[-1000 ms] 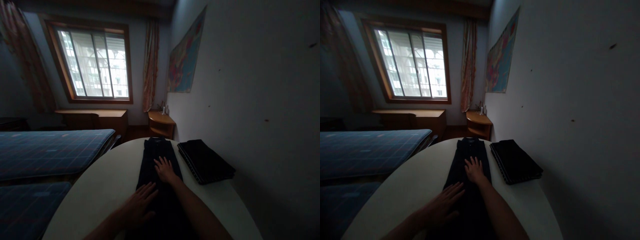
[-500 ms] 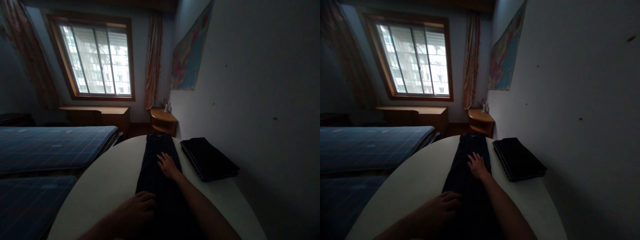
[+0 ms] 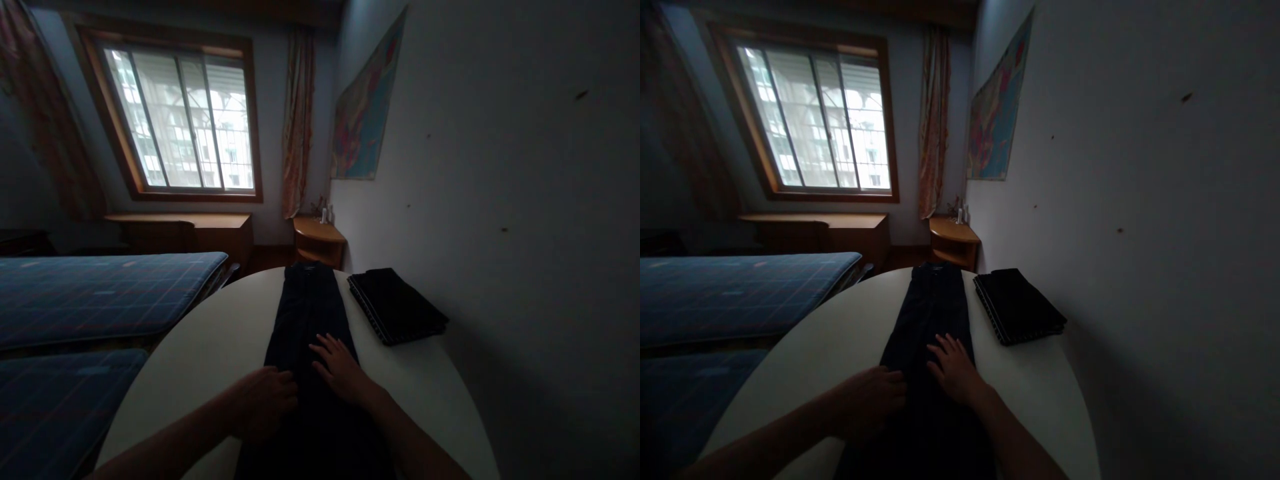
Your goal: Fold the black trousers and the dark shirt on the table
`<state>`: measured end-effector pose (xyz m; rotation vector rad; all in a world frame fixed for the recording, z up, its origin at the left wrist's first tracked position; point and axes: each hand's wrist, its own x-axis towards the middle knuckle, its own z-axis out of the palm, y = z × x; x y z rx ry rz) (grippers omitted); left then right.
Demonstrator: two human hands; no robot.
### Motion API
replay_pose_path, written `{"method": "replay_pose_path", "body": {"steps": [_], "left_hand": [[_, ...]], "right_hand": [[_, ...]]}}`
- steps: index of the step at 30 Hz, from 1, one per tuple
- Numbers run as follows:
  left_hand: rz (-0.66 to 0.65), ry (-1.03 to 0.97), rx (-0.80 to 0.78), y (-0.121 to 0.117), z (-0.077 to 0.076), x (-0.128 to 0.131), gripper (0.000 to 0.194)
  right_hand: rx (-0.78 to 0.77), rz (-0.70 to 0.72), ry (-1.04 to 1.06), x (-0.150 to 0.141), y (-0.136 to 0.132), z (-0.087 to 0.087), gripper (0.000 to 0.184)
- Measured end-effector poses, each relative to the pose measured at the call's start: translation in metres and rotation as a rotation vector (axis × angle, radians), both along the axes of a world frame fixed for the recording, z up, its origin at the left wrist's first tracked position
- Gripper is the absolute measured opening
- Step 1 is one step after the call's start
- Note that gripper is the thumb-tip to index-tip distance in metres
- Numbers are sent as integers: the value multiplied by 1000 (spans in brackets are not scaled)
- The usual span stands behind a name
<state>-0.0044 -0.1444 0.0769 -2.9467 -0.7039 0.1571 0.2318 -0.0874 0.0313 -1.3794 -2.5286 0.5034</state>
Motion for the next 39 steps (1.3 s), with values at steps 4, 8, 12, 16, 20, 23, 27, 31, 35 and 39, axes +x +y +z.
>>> {"method": "replay_pose_path", "body": {"steps": [4, 8, 12, 16, 20, 23, 27, 31, 35, 39], "left_hand": [[58, 88, 61, 6, -2, -1, 5], [55, 82, 111, 6, 3, -2, 5], [38, 102, 147, 2, 11, 0, 4], [-64, 1, 121, -1, 13, 1, 11], [-89, -86, 61, -4, 4, -1, 14], [-85, -108, -3, -10, 1, -2, 20], [-49, -157, -220, -21, 9, 2, 19], [38, -236, -358, -27, 7, 12, 17], [-31, -205, -357, -28, -11, 24, 17], [-83, -210, -332, -26, -20, 32, 14]], "right_hand": [[14, 33, 98, 9, -5, 4, 44], [13, 24, 139, 17, -4, 5, 43], [13, 28, 173, 19, -2, 3, 43], [10, 30, 163, 18, -2, 3, 42], [-8, 33, 158, 18, -3, 5, 43], [-3, 34, 158, 19, -4, 5, 42], [4, 44, 135, 19, -6, 7, 40], [-7, 47, 121, 18, -8, 9, 39], [7, 48, 120, 18, -6, 5, 39], [21, 59, 102, 20, -5, 2, 39]]}}
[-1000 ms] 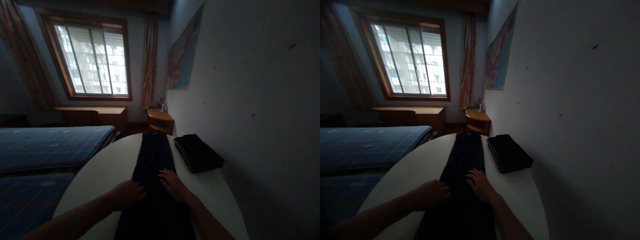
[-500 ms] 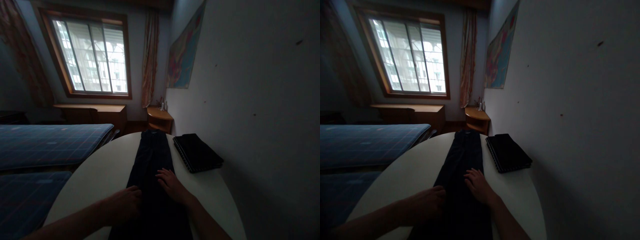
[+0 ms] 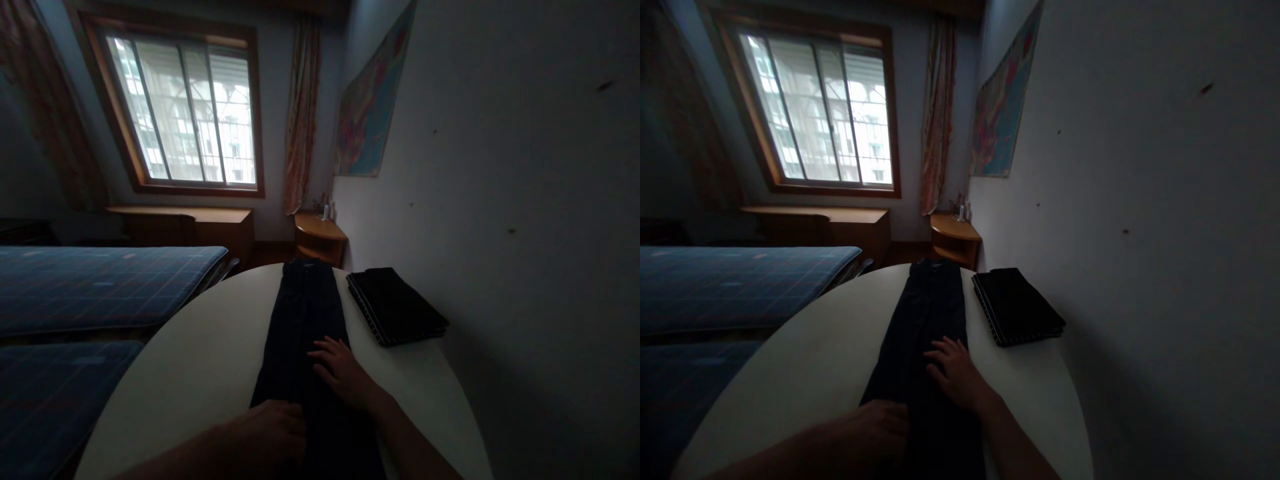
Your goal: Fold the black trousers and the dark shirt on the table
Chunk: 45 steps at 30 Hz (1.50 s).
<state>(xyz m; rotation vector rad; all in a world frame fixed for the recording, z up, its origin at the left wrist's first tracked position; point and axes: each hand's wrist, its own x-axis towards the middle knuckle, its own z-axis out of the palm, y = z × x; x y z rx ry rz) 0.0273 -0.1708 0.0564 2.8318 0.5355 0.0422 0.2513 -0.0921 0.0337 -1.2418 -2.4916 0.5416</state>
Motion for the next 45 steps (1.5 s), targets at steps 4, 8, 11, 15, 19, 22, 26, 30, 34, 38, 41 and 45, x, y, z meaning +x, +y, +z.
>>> {"method": "replay_pose_path", "body": {"steps": [4, 8, 11, 15, 19, 22, 26, 30, 34, 38, 41, 45], "left_hand": [[23, -67, 52, -1, 1, 5, 11], [-32, -66, 85, -8, 3, 9, 8], [-26, -98, 45, -10, 4, 10, 2], [55, -220, 12, -6, -3, 8, 16], [364, -320, 36, 2, -16, 0, 46], [420, -225, 27, 6, -28, -7, 74], [370, -89, 24, 9, -42, -8, 88], [366, -50, 140, 14, -60, -4, 88], [361, -31, 356, 18, -84, -1, 74], [354, -69, 610, 20, -98, 0, 67], [360, -121, 768, 18, -101, 2, 59], [374, -172, 815, 16, -103, 4, 56]], "right_hand": [[0, 17, -25, 1, -3, 3, 45], [-23, 29, -39, 1, -6, 7, 46], [-32, 32, -40, 1, -5, 7, 45], [-40, 20, -34, 1, -5, 5, 42], [-4, -26, 38, -4, -1, 4, 36], [27, -108, 99, -12, 12, 7, 32], [35, -260, 17, -31, 49, 13, 30], [128, -416, -128, -56, 98, 18, 30], [148, -551, -172, -76, 137, 17, 35], [148, -604, -202, -86, 159, 14, 28], [169, -591, -204, -89, 167, 11, 27], [203, -534, -209, -89, 165, 5, 26]]}}
